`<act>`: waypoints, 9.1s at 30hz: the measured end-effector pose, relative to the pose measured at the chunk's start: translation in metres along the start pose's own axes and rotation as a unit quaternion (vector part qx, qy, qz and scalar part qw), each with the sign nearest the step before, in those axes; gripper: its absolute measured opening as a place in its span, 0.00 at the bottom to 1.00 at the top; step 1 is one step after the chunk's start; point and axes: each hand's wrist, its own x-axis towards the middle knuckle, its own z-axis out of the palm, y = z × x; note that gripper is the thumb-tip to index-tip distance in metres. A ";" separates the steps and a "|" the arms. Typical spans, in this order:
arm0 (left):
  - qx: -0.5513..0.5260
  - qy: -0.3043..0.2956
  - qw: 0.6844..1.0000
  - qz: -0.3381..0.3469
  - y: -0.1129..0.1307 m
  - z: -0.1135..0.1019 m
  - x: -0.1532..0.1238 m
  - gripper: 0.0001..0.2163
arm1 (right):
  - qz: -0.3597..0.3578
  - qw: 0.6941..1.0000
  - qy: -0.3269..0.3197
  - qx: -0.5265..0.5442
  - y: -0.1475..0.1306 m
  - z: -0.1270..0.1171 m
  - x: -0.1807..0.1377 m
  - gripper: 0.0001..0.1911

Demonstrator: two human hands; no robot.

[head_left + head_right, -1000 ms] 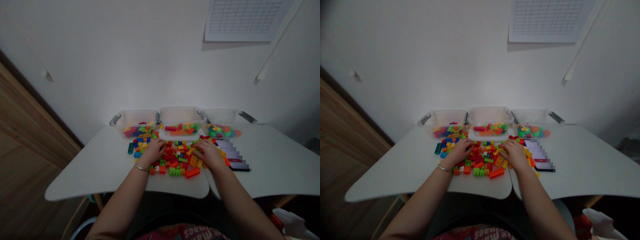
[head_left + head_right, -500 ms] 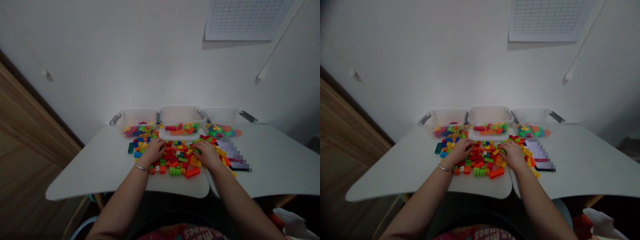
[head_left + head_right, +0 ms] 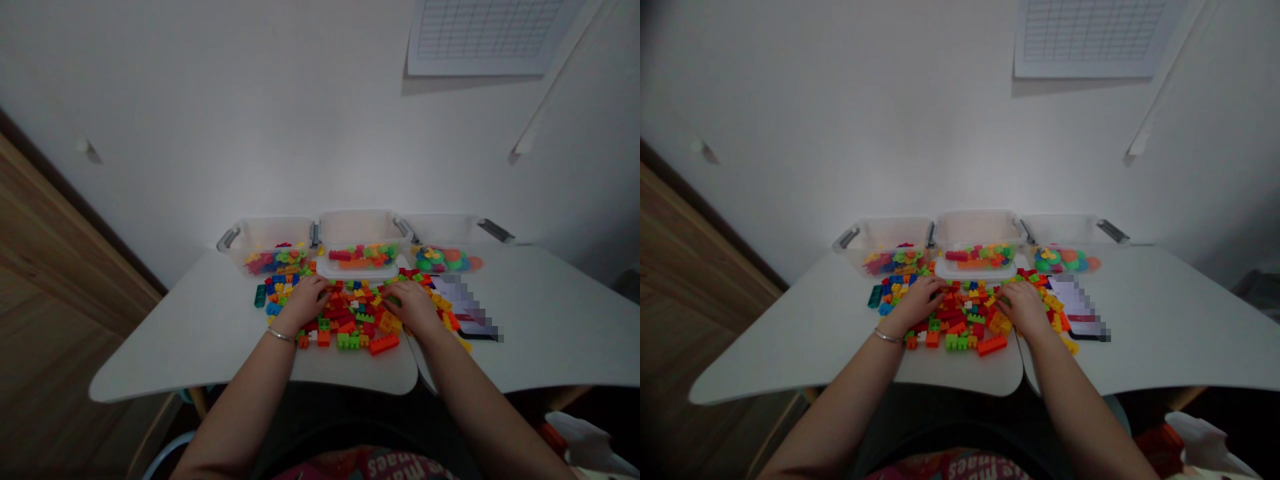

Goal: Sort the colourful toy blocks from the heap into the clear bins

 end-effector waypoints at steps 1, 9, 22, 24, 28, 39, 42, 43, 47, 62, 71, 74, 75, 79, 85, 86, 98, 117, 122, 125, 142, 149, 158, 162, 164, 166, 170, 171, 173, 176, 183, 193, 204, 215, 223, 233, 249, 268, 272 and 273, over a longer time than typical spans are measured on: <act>0.000 -0.001 1.000 0.001 -0.001 0.000 0.000 0.10 | -0.002 1.000 0.006 -0.001 -0.001 -0.001 0.000 0.03; 0.002 -0.002 1.000 0.004 -0.001 0.000 0.001 0.10 | 0.067 0.991 0.100 0.053 -0.004 0.003 -0.001 0.05; 0.051 0.050 0.997 0.032 0.011 -0.003 0.000 0.12 | 0.025 0.994 0.105 -0.019 -0.016 -0.002 0.005 0.07; 0.047 0.081 0.994 0.049 0.018 -0.005 0.000 0.14 | 0.008 0.996 0.094 -0.003 -0.025 -0.003 0.009 0.08; 0.031 0.115 0.988 0.099 0.031 -0.009 0.001 0.18 | 0.009 0.996 0.067 0.056 -0.043 -0.002 0.015 0.07; 0.007 0.101 0.982 0.160 0.034 -0.004 0.000 0.10 | 0.036 0.974 0.064 0.215 -0.047 0.009 0.014 0.07; 0.005 0.112 0.984 0.138 0.030 -0.008 -0.001 0.10 | 0.067 0.960 0.087 0.259 -0.044 0.008 0.013 0.03; 0.002 0.116 0.985 0.129 0.028 -0.009 -0.002 0.10 | 0.084 0.954 0.098 0.270 -0.043 0.008 0.013 0.02; -0.016 0.147 0.987 0.056 0.016 -0.010 -0.004 0.09 | 0.163 0.913 0.168 0.334 -0.036 0.010 0.008 0.03; -0.043 0.116 0.992 0.021 0.011 -0.005 -0.009 0.14 | 0.161 0.897 0.363 0.192 -0.004 -0.024 0.078 0.10; -0.090 0.067 0.994 -0.020 0.011 -0.006 -0.009 0.11 | 0.150 0.967 0.206 -0.001 -0.006 -0.013 0.111 0.14; -0.100 0.058 0.993 -0.021 0.009 -0.003 -0.008 0.11 | 0.117 0.973 0.197 -0.005 -0.006 -0.012 0.104 0.15; -0.103 0.058 0.993 -0.019 0.009 -0.002 -0.008 0.11 | 0.109 0.974 0.201 0.003 -0.006 -0.014 0.102 0.15; -0.135 0.083 0.987 -0.022 0.009 -0.002 -0.009 0.12 | 0.088 0.968 0.232 0.037 -0.020 -0.024 0.089 0.14; -0.183 0.124 0.974 -0.045 0.008 -0.003 -0.008 0.16 | -0.031 0.974 0.133 0.179 -0.071 -0.023 0.064 0.15; -0.191 0.126 0.973 -0.042 0.008 -0.002 -0.008 0.17 | -0.043 0.976 0.108 0.186 -0.077 -0.019 0.059 0.16; -0.301 0.127 0.944 -0.039 0.012 0.001 -0.010 0.43 | -0.053 0.977 0.026 0.203 -0.093 0.022 0.038 0.26; 0.194 0.179 0.961 -0.083 0.011 -0.005 -0.010 0.05 | 0.123 0.933 0.174 0.290 -0.083 0.023 0.046 0.11; 0.185 0.137 0.970 -0.077 0.008 -0.001 -0.012 0.06 | 0.144 0.902 0.293 0.284 -0.076 -0.003 0.061 0.13; 0.146 0.123 0.979 -0.068 0.006 0.000 -0.012 0.07 | 0.139 0.904 0.330 0.232 -0.064 -0.020 0.077 0.13; 0.137 0.023 0.987 -0.082 0.011 -0.007 -0.011 0.09 | 0.085 0.979 0.186 -0.005 -0.022 -0.007 0.102 0.17; 0.136 0.028 0.987 -0.076 0.008 -0.005 -0.010 0.09 | 0.030 0.982 0.183 0.042 -0.043 -0.015 0.091 0.16; 0.140 0.020 0.987 -0.080 0.009 -0.004 -0.008 0.09 | -0.007 0.995 -0.095 -0.017 -0.064 -0.001 0.051 0.11; 0.135 0.020 0.988 -0.078 0.009 -0.003 -0.008 0.09 | 0.014 0.990 -0.130 -0.047 -0.053 0.005 0.048 0.11; 0.138 0.022 0.987 -0.079 0.009 -0.003 -0.008 0.10 | 0.021 0.991 -0.129 -0.035 -0.049 0.008 0.047 0.12; 0.140 0.023 0.987 -0.080 0.009 -0.003 -0.008 0.10 | 0.027 0.992 -0.124 -0.020 -0.046 0.011 0.046 0.12; 0.135 0.021 0.987 -0.081 0.008 -0.003 -0.008 0.10 | 0.037 0.993 -0.109 0.008 -0.042 0.018 0.043 0.12; 0.135 0.022 0.987 -0.082 0.008 -0.003 -0.009 0.10 | 0.040 0.994 -0.104 0.013 -0.041 0.019 0.043 0.11; 0.136 0.022 0.987 -0.082 0.008 -0.003 -0.009 0.10 | 0.043 0.994 -0.096 0.017 -0.041 0.022 0.042 0.10; 0.137 0.022 0.987 -0.082 0.008 -0.004 -0.010 0.10 | 0.036 0.996 -0.081 0.004 -0.042 0.021 0.042 0.08; 0.130 0.027 0.988 -0.075 0.007 -0.003 -0.009 0.10 | 0.040 0.988 0.112 0.097 -0.049 0.018 0.038 0.06; 0.145 0.016 0.986 -0.079 0.010 -0.005 -0.008 0.09 | 0.159 0.822 0.411 0.360 -0.044 -0.005 0.067 0.09; 0.137 0.017 0.987 -0.081 0.010 -0.004 -0.008 0.10 | 0.223 0.768 0.387 0.460 -0.006 -0.011 0.114 0.10; 0.157 0.015 0.984 -0.082 0.010 -0.002 -0.006 0.11 | -0.053 0.986 0.038 0.151 -0.064 0.000 0.060 0.13; 0.144 0.018 0.987 -0.068 0.010 -0.001 -0.006 0.10 | -0.064 0.991 -0.089 0.074 -0.079 0.024 0.055 0.18; 0.070 0.032 0.997 0.008 0.007 -0.001 -0.007 0.09 | -0.041 0.993 -0.072 0.085 -0.078 0.033 0.051 0.20; 0.073 0.046 0.996 0.002 0.007 -0.003 -0.008 0.09 | 0.163 0.887 0.368 0.227 -0.044 0.002 0.062 0.17; 0.072 0.021 0.997 -0.015 0.007 -0.003 -0.008 0.09 | 0.120 0.960 0.251 0.042 0.004 -0.011 0.094 0.10; 0.072 0.013 0.997 -0.022 0.008 -0.004 -0.008 0.09 | 0.102 0.956 0.272 0.043 -0.008 -0.014 0.085 0.13; 0.072 0.013 0.997 -0.025 0.008 -0.004 -0.008 0.09 | 0.090 0.955 0.279 0.040 -0.013 -0.015 0.081 0.14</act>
